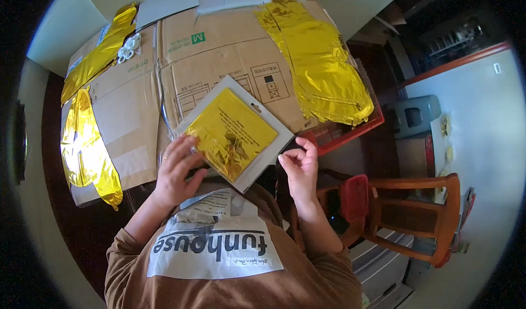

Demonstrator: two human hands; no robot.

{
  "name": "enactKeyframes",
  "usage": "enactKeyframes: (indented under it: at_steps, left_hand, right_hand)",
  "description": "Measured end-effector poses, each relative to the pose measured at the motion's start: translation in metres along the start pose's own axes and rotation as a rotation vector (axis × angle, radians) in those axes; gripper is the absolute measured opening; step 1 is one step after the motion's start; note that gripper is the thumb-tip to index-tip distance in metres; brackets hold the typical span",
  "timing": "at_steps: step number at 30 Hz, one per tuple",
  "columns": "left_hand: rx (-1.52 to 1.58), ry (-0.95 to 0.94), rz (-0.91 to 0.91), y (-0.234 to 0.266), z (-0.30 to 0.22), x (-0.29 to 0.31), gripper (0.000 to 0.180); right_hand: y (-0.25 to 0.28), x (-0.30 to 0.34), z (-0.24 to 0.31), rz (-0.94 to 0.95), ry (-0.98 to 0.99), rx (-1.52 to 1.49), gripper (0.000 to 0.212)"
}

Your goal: Folding gold star-shaped foil balloons and placing them into plastic sleeves with cardboard inserts for retail packaging.

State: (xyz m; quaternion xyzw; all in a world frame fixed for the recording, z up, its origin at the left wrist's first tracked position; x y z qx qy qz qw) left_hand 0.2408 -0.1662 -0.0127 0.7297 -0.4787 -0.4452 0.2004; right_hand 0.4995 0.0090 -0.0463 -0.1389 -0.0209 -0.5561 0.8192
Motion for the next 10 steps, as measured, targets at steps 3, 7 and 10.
enactKeyframes:
  at_steps: [3, 7, 10]
  left_hand:
    - [0.064, 0.273, -0.088, 0.008, 0.010, -0.018, 0.055]
    - [-0.040, 0.311, 0.059, 0.007, 0.026, -0.060, 0.065]
    - [0.334, 0.585, 0.308, 0.009, 0.016, -0.074, 0.072]
  right_hand:
    - [0.015, -0.016, 0.009, 0.021, -0.083, 0.143, 0.051]
    - [0.006, -0.028, 0.014, -0.032, -0.223, -0.011, 0.039]
    - [-0.009, -0.024, 0.014, 0.026, -0.274, -0.169, 0.039]
Point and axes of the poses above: each hand's wrist, its own x-axis away from the middle knuckle, its own y-axis out of the back of the hand, z = x × y, the point moved 1 cm from there along -x, towards the middle knuckle, and after that the axes turned 2 degrees about -y, right-handed, at the moved point
